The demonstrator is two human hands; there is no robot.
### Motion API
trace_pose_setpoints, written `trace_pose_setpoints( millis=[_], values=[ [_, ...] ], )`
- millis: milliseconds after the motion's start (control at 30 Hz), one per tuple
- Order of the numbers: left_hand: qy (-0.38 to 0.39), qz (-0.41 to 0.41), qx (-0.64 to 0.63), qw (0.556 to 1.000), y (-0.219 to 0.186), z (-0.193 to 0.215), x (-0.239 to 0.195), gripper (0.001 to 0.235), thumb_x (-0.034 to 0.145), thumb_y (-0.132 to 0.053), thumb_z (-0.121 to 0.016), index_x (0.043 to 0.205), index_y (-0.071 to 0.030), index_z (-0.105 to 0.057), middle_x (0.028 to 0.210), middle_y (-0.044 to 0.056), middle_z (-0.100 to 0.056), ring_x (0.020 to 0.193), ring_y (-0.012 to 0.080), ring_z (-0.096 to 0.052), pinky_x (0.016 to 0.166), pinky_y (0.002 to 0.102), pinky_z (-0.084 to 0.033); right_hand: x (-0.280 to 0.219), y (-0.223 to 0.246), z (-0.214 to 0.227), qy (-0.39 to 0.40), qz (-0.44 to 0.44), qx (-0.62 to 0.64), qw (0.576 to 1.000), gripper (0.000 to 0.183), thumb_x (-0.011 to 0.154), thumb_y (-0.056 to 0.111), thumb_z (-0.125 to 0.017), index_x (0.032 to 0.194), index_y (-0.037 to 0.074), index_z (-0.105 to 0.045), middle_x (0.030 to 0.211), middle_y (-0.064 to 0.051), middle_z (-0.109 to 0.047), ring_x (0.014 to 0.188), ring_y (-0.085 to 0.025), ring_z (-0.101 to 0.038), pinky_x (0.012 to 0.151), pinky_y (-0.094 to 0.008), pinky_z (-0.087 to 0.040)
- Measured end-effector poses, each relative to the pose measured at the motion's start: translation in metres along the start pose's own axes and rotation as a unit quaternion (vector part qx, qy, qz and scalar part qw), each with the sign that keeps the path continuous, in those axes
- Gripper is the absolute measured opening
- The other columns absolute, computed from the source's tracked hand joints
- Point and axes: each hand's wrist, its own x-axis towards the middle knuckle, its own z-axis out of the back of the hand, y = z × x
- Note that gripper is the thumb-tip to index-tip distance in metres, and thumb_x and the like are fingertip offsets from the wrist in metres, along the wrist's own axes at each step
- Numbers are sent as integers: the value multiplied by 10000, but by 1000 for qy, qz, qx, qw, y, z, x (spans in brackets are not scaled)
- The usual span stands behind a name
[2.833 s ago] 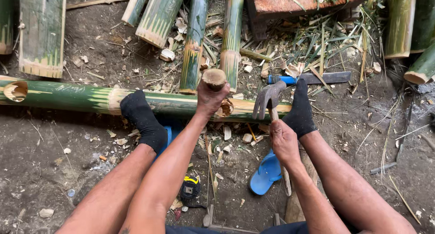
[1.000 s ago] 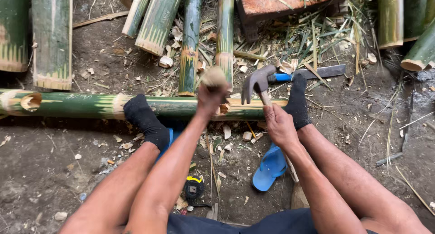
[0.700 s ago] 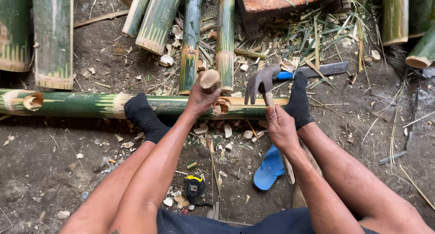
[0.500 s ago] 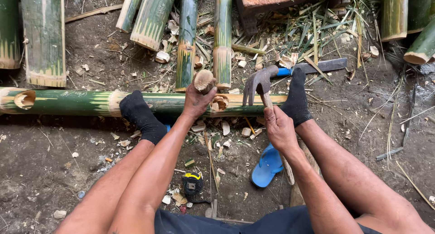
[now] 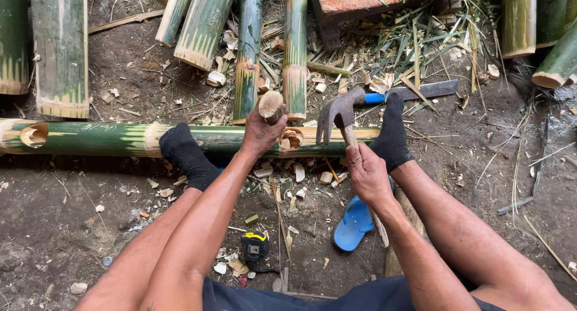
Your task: The person sits on the ground and uses a hammer and chisel to carve a circular hole into a bamboo pole. They repeatedly strike the chisel to remove material, then lift the pole to inspect the hole before continuing to carve.
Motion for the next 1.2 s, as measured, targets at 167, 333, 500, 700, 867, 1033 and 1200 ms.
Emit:
trace_pose_setpoints(
  millis=[167,333,500,700,867,1033,1200],
  values=[
    [12,-77,117,990,-9,-5,2,448,925,-113,-739,1324,-41,-549,1189,130,-699,1094,208,-723,987,364,-632,-3,12,4,-1,12,0,1000,565,1034,563,-435,928,25,-572,664,-76,-573,625,-124,-519,552,-353,-461],
    [-1,-64,116,991,-11,-8,3,445,923,-118,-743,1320,-50,-553,1178,116,-697,1098,192,-713,980,342,-624,-3,31,9,-6,36,-17,999,538,1035,541,-458,911,24,-540,637,-108,-559,586,-156,-513,544,-364,-457],
    [-23,-72,76,994,-7,3,-2,402,918,-98,-736,1286,-57,-578,1148,91,-740,1058,186,-734,945,347,-629,-2,45,6,11,56,-10,998,514,1041,533,-440,958,33,-526,625,-115,-524,562,-177,-491,534,-379,-449],
    [-37,-53,54,996,-1,6,0,426,907,-96,-735,1296,-67,-564,1145,75,-718,1037,160,-730,904,336,-649,-2,48,2,9,63,-10,998,529,1040,545,-440,947,29,-509,628,-129,-510,571,-194,-465,535,-388,-446],
    [-23,-34,8,999,1,0,2,410,908,-87,-713,1287,-71,-559,1134,70,-706,970,158,-724,808,323,-664,-2,49,5,9,56,-23,998,548,1038,554,-437,915,23,-493,624,-124,-509,559,-186,-482,535,-386,-449],
    [-24,-78,106,991,-3,-3,-1,343,939,-103,-712,1252,-88,-573,1111,74,-717,1026,169,-754,898,323,-642,-4,51,8,17,49,-6,999,537,1023,557,-431,916,36,-509,608,-123,-503,555,-179,-478,505,-390,-436],
    [-21,-73,127,989,-12,-3,-2,381,933,-127,-717,1275,-82,-555,1110,94,-712,1012,176,-757,910,317,-666,-3,55,8,19,56,-17,998,535,1033,549,-429,916,31,-497,608,-128,-504,546,-195,-482,506,-396,-425]
  ],
)
